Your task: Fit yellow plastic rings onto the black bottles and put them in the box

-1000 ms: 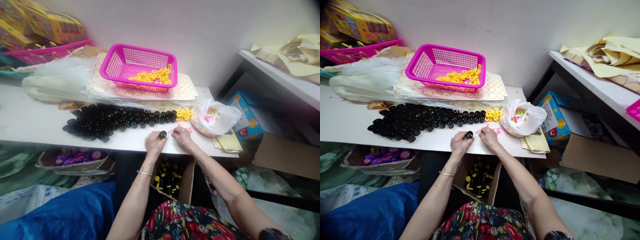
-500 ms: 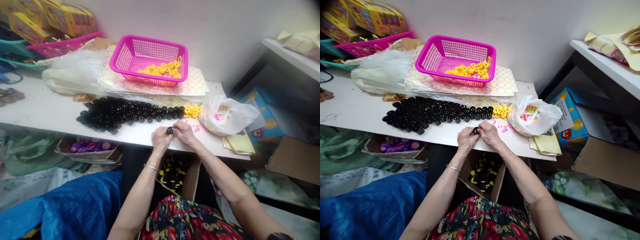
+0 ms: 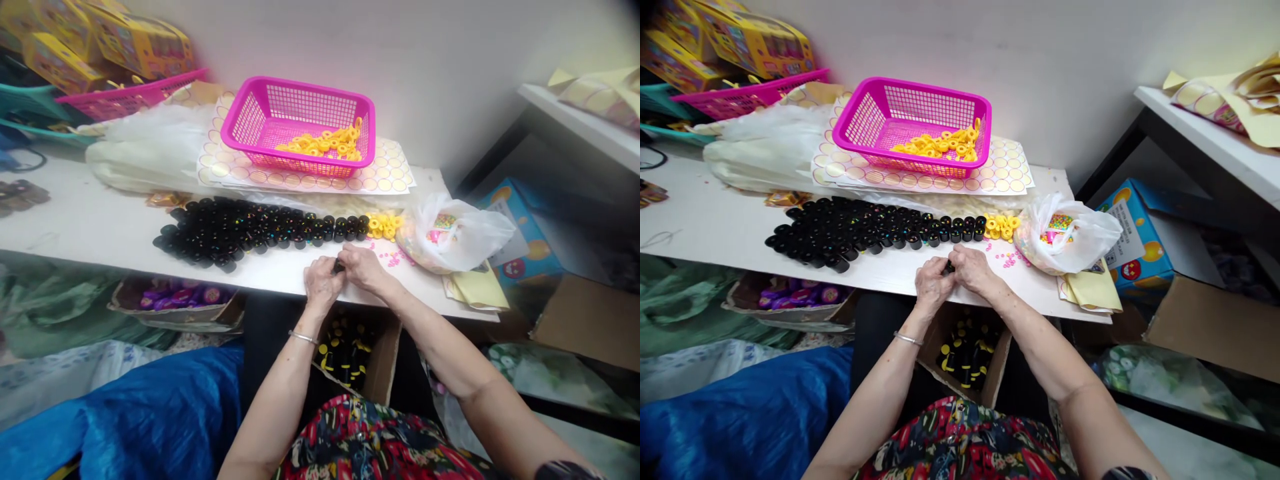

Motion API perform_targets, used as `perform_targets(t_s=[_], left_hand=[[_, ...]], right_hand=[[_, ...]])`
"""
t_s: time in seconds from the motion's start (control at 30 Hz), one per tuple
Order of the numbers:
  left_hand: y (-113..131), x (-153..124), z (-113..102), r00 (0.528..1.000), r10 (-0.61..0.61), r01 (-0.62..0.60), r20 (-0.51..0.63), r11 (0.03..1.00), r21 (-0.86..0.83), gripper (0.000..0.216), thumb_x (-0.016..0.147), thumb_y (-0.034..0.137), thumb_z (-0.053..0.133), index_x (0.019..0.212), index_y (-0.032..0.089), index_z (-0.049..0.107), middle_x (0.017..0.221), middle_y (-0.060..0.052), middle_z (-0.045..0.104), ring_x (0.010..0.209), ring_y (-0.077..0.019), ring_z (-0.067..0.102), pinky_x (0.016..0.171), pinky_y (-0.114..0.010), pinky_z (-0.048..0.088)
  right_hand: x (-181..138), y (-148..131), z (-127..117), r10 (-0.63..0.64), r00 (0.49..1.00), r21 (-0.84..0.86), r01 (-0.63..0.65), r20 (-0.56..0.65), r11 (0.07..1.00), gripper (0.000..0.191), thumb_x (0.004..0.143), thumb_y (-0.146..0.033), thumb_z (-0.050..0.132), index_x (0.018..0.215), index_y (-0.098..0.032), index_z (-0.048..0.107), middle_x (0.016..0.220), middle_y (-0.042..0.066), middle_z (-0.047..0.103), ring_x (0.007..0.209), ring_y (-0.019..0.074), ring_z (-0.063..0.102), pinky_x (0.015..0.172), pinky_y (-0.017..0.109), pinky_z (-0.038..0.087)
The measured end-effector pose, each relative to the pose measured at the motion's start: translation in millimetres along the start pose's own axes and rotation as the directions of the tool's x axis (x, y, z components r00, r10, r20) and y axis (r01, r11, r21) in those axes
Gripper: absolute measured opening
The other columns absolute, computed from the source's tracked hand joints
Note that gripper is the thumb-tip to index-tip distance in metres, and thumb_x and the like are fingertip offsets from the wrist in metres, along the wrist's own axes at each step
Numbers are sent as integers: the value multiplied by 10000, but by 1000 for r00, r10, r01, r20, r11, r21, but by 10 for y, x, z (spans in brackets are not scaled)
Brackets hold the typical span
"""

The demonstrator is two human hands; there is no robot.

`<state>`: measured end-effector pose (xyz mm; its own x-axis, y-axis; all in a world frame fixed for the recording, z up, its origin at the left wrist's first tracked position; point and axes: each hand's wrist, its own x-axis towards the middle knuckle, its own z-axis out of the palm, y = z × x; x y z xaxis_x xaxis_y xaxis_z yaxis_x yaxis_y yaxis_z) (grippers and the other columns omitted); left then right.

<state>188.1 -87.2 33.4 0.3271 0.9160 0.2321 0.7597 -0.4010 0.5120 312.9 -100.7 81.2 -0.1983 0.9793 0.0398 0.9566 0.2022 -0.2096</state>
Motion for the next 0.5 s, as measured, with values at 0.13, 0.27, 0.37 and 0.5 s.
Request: perform_targets(t_s=[0.13,0.27,0.37,0.5], left_hand=[[-12,4,-8,1000,14,-14,6,1000,-18,209,782,405,536,797,212,614,805,-20,611,796,-177,527,662,-293,287],[0,15,-17,1000,2,-2,5,1000,-4,156,761,344,553,827,221,621,837,-22,617,827,-182,533,676,-292,296],[10,11,-10,1000,-5,5,-2,1000,-22,151,754,320,551,849,233,629,861,-20,624,844,-182,537,701,-294,310],[3,5,9,1000,-7,6,-24,998,-56,149,730,329,570,818,227,633,872,-15,632,845,-182,544,717,-299,320]], right_hand=[[34,-46,-55,-54,998,-14,55,42,998,133,784,-179,490,787,-147,619,818,61,575,651,139,445,529,264,231],[39,101,-16,-95,995,201,101,-41,974,181,797,-138,467,712,-142,627,742,32,550,634,114,456,559,234,295],[37,323,11,-109,987,448,150,-115,881,127,773,-147,519,737,-150,641,705,9,550,664,110,498,620,219,361],[112,671,-12,173,951,392,-61,-258,918,130,749,-151,520,783,-170,644,792,28,579,752,143,527,693,252,397]])
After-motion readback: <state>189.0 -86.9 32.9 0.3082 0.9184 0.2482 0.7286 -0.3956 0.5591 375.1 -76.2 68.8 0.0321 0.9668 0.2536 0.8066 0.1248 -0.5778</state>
